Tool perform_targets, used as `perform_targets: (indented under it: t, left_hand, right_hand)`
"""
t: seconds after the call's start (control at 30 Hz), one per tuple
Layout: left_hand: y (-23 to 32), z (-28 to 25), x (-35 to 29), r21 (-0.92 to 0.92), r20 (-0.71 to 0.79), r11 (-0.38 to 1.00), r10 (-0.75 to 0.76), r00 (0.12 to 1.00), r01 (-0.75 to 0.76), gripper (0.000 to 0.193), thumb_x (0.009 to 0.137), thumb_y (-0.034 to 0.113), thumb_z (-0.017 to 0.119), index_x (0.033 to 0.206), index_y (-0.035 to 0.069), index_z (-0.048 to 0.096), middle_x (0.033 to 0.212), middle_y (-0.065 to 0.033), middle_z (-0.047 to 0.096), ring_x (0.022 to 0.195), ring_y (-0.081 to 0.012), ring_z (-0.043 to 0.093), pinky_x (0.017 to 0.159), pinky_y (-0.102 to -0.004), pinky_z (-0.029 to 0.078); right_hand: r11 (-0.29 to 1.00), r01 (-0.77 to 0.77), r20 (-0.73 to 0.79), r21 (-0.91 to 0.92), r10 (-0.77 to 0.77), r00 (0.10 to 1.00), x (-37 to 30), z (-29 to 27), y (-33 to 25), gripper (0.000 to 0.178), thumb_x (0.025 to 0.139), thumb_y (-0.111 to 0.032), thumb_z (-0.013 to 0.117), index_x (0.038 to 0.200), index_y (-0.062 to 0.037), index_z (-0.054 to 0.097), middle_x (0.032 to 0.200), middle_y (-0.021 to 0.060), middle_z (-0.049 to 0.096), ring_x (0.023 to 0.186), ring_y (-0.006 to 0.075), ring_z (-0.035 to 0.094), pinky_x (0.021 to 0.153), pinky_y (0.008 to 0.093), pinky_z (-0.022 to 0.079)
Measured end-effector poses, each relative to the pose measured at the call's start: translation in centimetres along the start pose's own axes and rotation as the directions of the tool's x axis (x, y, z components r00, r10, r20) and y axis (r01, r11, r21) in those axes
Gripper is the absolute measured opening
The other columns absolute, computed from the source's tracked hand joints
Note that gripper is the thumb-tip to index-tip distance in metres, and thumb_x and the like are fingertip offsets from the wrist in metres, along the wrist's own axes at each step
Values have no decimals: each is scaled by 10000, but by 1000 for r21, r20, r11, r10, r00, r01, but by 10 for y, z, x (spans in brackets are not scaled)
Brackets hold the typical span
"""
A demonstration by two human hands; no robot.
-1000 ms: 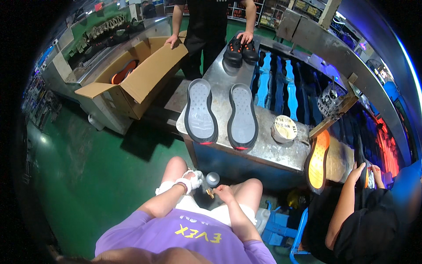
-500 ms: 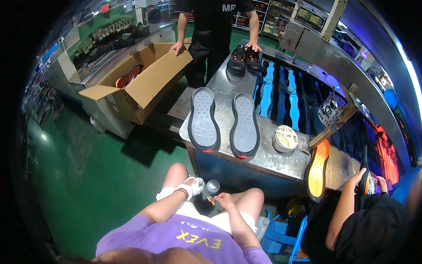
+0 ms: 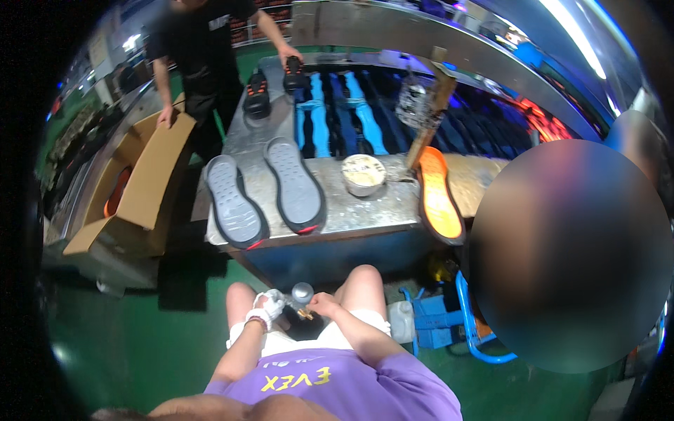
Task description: The person applies glue to the edges of shoe soles using a small brush. They repeatedly dip the brush into a container and coat the perimeter of orange and gray soles, then place them on the workbench.
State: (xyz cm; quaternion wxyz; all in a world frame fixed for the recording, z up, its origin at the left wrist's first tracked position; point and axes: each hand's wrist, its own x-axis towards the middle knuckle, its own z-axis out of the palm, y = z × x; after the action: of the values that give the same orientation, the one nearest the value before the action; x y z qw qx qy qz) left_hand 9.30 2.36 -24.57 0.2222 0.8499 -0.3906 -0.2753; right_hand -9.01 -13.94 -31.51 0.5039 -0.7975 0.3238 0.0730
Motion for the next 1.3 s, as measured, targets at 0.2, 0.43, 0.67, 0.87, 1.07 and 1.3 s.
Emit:
perform_targets:
  t: [0.2,0.43,0.67,0.87,1.07,1.3]
  left_hand:
    - [32,-16,-8,-3,-2,1000,26,1000,-26,233,832,256,654,964,91,752,932,-180,748,914,-388,715,828,-468,566]
    - [13,-2,-4,-16,-30,1000,24,999,-25,232,832,260,663,964,96,764,944,-172,755,915,-363,732,824,-452,571]
    - [19,-2,4,91,48,989,112,993,-116,315,887,309,574,1029,102,764,1046,-192,740,992,-404,709,856,-486,565]
    - [9,-11,-15,20,60,1000,-10,998,8,341,819,324,636,1074,123,738,1039,-214,730,1010,-428,691,888,-494,548]
    - [22,-13,-21,36,17,998,-43,999,43,281,844,297,660,1057,127,730,1035,-174,743,1026,-399,697,904,-468,548]
    - [22,-13,-17,37,48,999,-39,998,37,299,835,289,658,1071,123,736,1052,-175,742,1042,-394,696,916,-463,546]
  right_hand:
    - [999,-35,-32,-20,34,999,-6,-3,2,335,835,-414,784,807,-84,738,752,74,719,704,199,673,645,382,526]
    - [999,-49,4,5,49,999,-7,-7,-9,302,830,-389,772,778,-94,733,710,68,700,670,197,666,649,379,517]
    - [997,0,0,-76,0,1000,14,-1,27,325,861,-390,791,823,-68,762,737,45,725,677,143,652,618,350,517]
    - [995,-31,22,99,29,999,-7,1,-1,284,862,-301,811,804,-39,719,665,11,629,589,108,547,537,307,440]
    - [992,-41,7,117,41,999,-15,-9,-8,252,866,-254,815,807,-37,701,656,-7,604,539,100,498,482,300,372]
    - [995,96,-131,-24,-99,986,-45,-35,-41,257,893,-263,795,835,-33,696,668,7,640,579,111,557,559,296,466]
